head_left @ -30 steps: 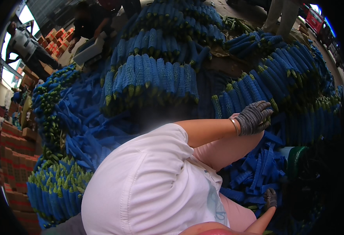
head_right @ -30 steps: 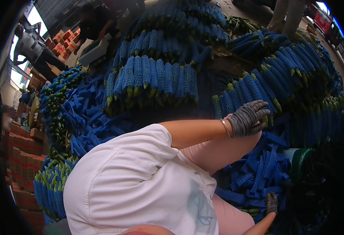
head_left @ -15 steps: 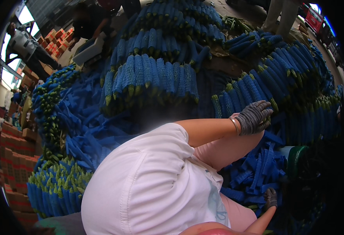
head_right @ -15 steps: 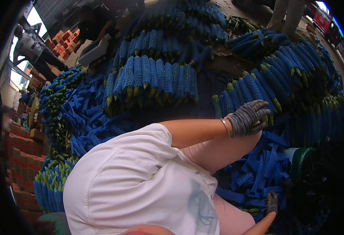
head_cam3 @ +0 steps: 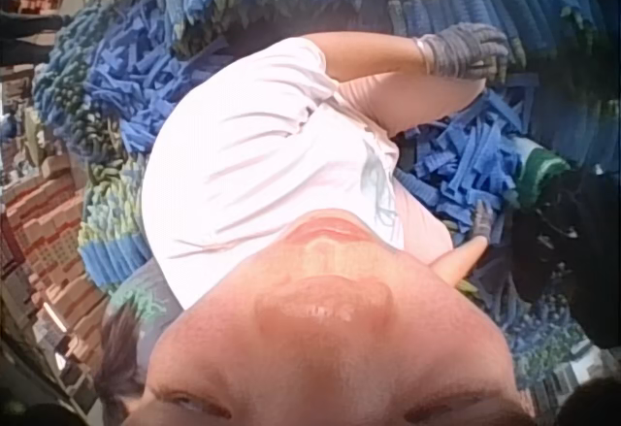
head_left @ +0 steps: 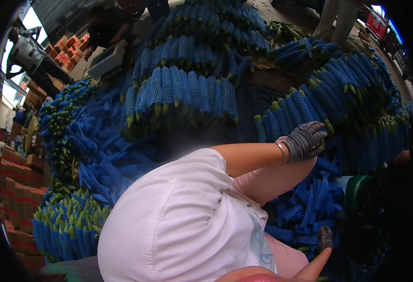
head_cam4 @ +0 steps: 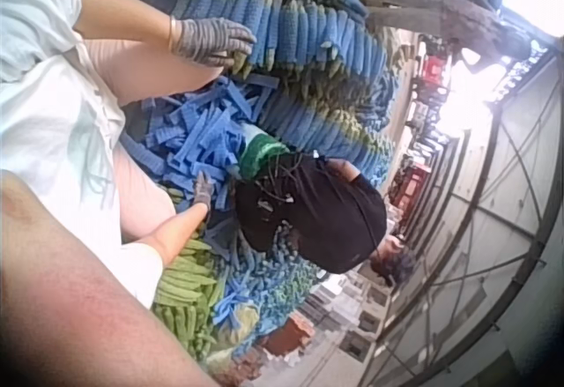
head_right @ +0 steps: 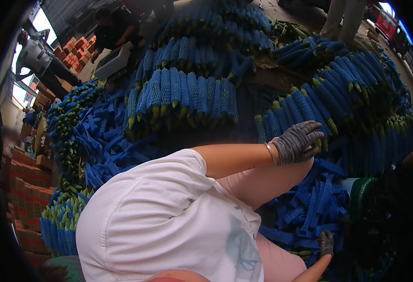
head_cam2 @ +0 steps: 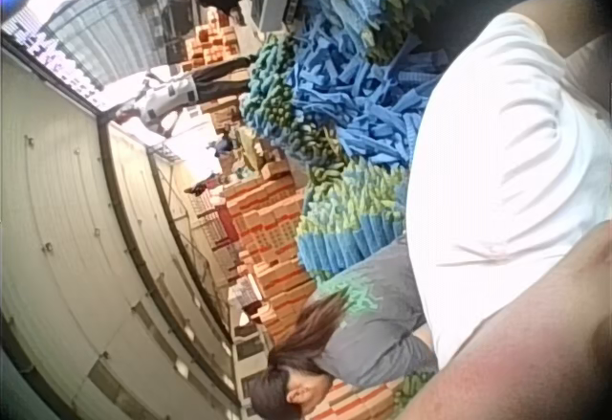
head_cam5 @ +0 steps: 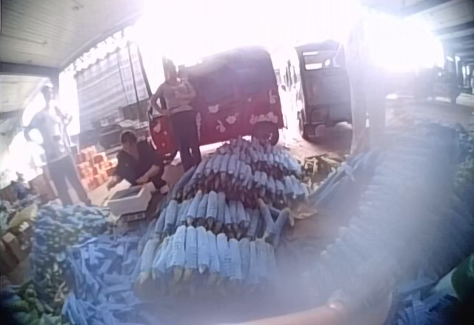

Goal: The recorder is placing bitter melons into blue foam protective nets while sitting on the floor.

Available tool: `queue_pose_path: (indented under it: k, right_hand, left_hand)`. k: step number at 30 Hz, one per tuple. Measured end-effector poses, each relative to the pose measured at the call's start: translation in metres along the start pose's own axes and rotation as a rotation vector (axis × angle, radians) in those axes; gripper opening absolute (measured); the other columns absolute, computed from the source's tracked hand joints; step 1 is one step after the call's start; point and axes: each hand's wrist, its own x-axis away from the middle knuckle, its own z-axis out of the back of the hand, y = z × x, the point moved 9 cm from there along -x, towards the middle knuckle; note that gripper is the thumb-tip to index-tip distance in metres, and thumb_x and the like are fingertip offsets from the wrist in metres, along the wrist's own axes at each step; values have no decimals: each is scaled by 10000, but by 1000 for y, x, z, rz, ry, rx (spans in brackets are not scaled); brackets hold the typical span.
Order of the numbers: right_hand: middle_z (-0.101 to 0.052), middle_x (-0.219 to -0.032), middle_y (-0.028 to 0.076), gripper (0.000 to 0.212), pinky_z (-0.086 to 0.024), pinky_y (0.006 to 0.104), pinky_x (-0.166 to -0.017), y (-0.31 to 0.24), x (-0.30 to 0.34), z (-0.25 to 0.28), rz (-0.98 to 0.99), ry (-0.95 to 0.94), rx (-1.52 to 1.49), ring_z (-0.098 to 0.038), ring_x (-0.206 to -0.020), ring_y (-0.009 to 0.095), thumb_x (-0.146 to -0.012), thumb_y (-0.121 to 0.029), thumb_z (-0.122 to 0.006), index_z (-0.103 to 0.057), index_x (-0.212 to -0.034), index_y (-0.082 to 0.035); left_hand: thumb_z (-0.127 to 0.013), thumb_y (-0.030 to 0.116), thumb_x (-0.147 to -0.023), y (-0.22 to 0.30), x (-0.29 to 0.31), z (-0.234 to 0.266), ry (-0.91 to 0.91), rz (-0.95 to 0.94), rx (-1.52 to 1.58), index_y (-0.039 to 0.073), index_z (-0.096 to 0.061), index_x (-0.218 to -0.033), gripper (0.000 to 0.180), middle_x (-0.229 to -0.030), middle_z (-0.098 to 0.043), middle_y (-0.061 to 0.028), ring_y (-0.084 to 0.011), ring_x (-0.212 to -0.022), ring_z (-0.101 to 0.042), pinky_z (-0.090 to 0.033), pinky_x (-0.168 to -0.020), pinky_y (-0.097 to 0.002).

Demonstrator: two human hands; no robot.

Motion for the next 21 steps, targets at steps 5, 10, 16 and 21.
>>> queue_pose_path:
  k: [5, 10, 16, 21]
  right_hand:
    - [-503, -690, 1, 289, -322, 226, -423, 0, -2, 2, 54, -25, 81, -427, -494, 73, -874, -164, -585, -532, -1140, -62]
    - [-505, -679, 3, 270, -337, 233, -438, 7, -7, 7, 51, -23, 52, -438, -501, 84, -874, -168, -584, -544, -1114, -51]
    - [-505, -706, 20, 277, -303, 230, -404, 10, -9, 6, 37, -53, 82, -434, -495, 89, -859, -204, -597, -522, -1110, -111]
    - [-497, -668, 7, 291, -310, 233, -417, 1, -3, -2, 4, -19, 4, -429, -480, 78, -875, -153, -590, -540, -1143, -54]
  left_hand:
    - [-577, 257, -813, 3, 0, 2, -10, 4, -15, 7, -549, -1182, 446, -1298, -458, -226, -376, -1239, -409, -349, -1024, -436]
    - [-577, 263, -809, 2, 0, 0, -17, 4, 1, 8, -543, -1188, 458, -1306, -450, -222, -373, -1245, -401, -340, -1032, -435]
    - [-571, 268, -808, -2, 1, -3, -34, 3, -13, 9, -535, -1197, 468, -1318, -437, -220, -372, -1254, -387, -321, -1047, -433]
    - [-567, 272, -812, -4, 1, -1, -47, 24, -8, 10, -531, -1203, 472, -1325, -429, -220, -373, -1258, -380, -313, -1052, -431]
